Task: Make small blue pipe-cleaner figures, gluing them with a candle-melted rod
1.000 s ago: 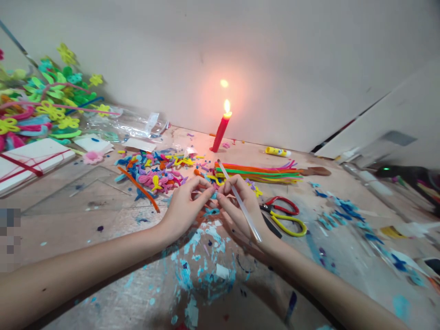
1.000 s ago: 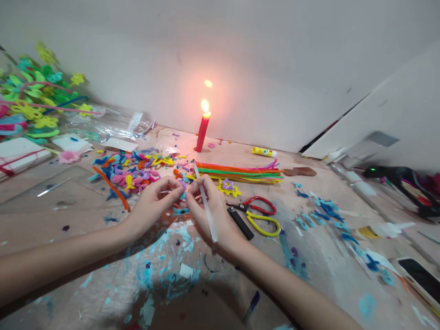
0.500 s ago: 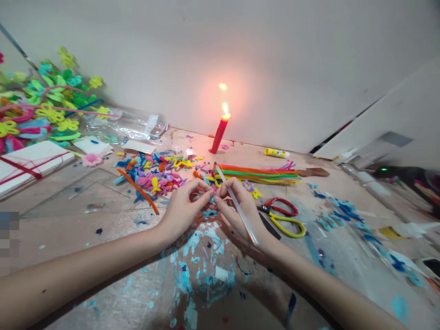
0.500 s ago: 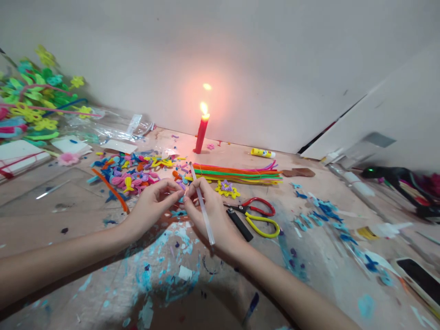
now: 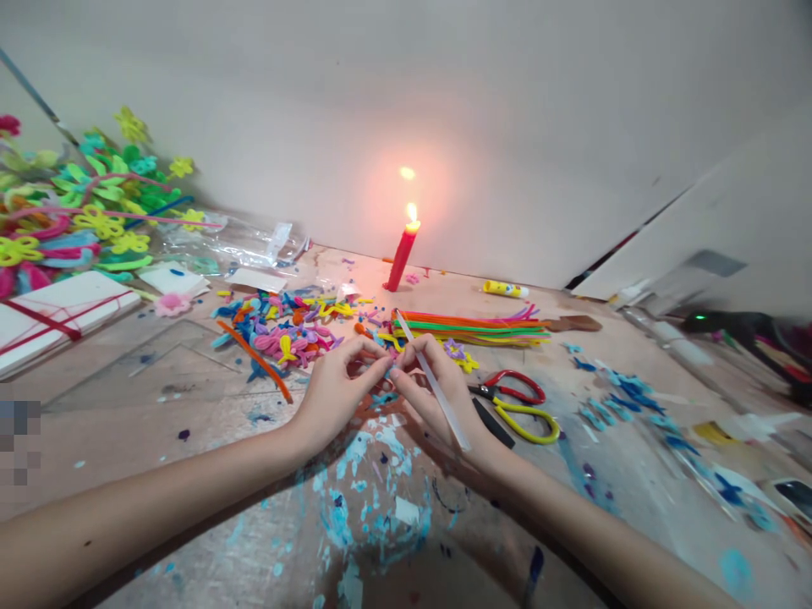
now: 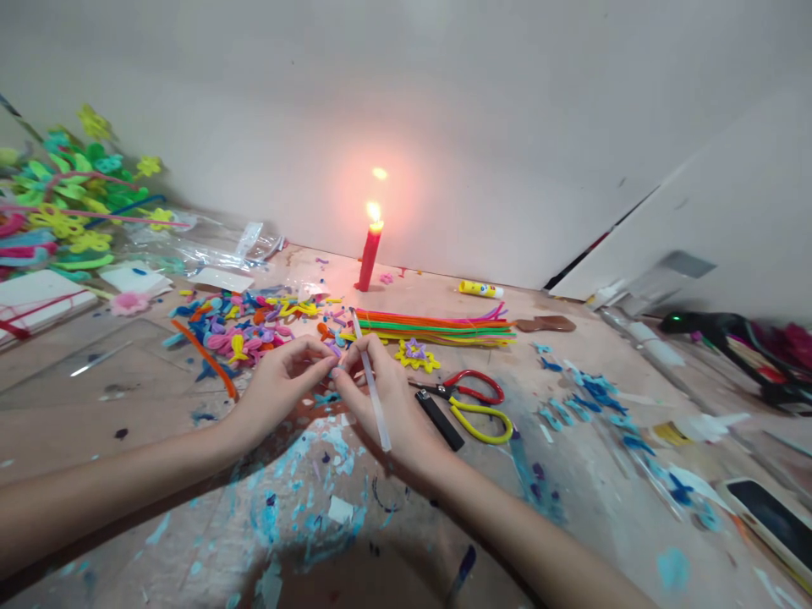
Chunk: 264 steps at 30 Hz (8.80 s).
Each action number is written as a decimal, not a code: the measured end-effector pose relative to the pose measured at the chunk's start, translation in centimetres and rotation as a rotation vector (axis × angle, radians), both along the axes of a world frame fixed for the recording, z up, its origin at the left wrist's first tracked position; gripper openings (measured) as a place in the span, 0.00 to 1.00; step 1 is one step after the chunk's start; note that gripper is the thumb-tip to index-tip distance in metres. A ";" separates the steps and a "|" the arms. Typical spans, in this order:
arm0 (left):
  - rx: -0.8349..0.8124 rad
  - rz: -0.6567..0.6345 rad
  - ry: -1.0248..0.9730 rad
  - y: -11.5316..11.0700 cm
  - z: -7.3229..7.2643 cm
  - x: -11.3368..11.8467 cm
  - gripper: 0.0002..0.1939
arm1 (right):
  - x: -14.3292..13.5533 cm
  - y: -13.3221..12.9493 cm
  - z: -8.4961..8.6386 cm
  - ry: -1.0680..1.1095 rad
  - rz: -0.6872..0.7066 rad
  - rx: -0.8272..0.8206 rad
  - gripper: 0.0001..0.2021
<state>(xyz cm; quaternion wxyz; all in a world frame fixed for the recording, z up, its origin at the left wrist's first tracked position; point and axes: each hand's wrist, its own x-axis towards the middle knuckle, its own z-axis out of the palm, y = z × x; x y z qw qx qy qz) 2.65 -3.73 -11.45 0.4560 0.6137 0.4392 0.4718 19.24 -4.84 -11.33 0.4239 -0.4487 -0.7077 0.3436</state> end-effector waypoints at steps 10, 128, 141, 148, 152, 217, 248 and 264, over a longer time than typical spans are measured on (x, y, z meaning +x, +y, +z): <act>-0.059 -0.023 -0.029 0.1 0.0 0.0 0.09 | -0.3 0.1 0.3 -0.020 -0.030 0.092 0.07; -0.355 -0.304 -0.162 0.4 -1.8 0.1 0.15 | 5.1 10.3 7.3 0.848 -0.108 -0.097 0.11; -0.363 -0.259 -0.197 0.4 -1.2 0.1 0.16 | 5.9 2.3 5.4 0.846 -0.065 -0.327 0.08; -0.391 -0.248 -0.283 0.4 -1.2 0.3 0.15 | 4.5 -0.4 4.7 0.694 -0.086 -0.348 0.07; -0.380 -0.257 -0.318 0.5 -1.2 0.3 0.12 | 4.1 -1.9 3.0 0.674 0.000 -0.303 0.09; 0.130 -0.225 0.096 -0.7 -0.7 -0.5 0.07 | 0.5 -1.7 -1.9 0.482 0.019 -0.074 0.12; 0.167 -0.088 0.185 -0.6 -0.5 -0.6 0.04 | 3.5 -2.4 2.3 0.235 -0.162 0.116 0.14; 0.608 -0.038 0.583 -1.3 3.2 -1.0 0.06 | 0.4 -2.8 1.7 0.155 -0.152 0.184 0.09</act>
